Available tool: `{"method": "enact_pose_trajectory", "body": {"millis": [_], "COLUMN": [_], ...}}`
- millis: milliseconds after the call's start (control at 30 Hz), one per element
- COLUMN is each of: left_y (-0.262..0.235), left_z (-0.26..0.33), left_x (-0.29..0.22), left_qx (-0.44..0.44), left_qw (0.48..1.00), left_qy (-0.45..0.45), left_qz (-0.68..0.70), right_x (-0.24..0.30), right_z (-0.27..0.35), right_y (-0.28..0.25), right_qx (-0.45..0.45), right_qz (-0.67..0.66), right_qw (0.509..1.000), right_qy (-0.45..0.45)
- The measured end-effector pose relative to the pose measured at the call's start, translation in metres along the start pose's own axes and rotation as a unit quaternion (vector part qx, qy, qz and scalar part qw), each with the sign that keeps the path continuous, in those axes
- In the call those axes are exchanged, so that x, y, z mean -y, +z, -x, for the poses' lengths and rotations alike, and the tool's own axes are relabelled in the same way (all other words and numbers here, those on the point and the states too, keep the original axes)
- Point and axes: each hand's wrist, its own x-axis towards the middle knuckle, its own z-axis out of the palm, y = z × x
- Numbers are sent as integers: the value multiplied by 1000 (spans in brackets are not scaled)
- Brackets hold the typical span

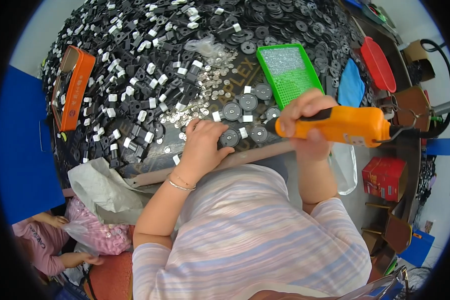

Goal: Assembling small plastic components and metal pins using a hanging electric screwdriver on a factory workbench.

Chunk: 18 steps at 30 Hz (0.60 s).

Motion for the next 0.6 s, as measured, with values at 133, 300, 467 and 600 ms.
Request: {"method": "enact_pose_trajectory", "body": {"millis": [133,300,467,600], "left_y": [0,2,2,2], "left_z": [0,1,1,1], "left_x": [-1,3,2,4], "left_qx": [-1,-5,-7,-7], "left_qw": [1000,1000,1000,1000], "left_qy": [-6,0,-7,-6], "left_qz": [6,-7,-19,-1], "right_x": [-17,-32,-36,-38], "right_z": [5,11,11,7], "right_y": [28,39,39,41], "right_qx": [53,116,132,183], "right_qz": [-37,-1,-8,38], "right_qw": [996,991,987,981], "right_qy": [65,72,87,56]}}
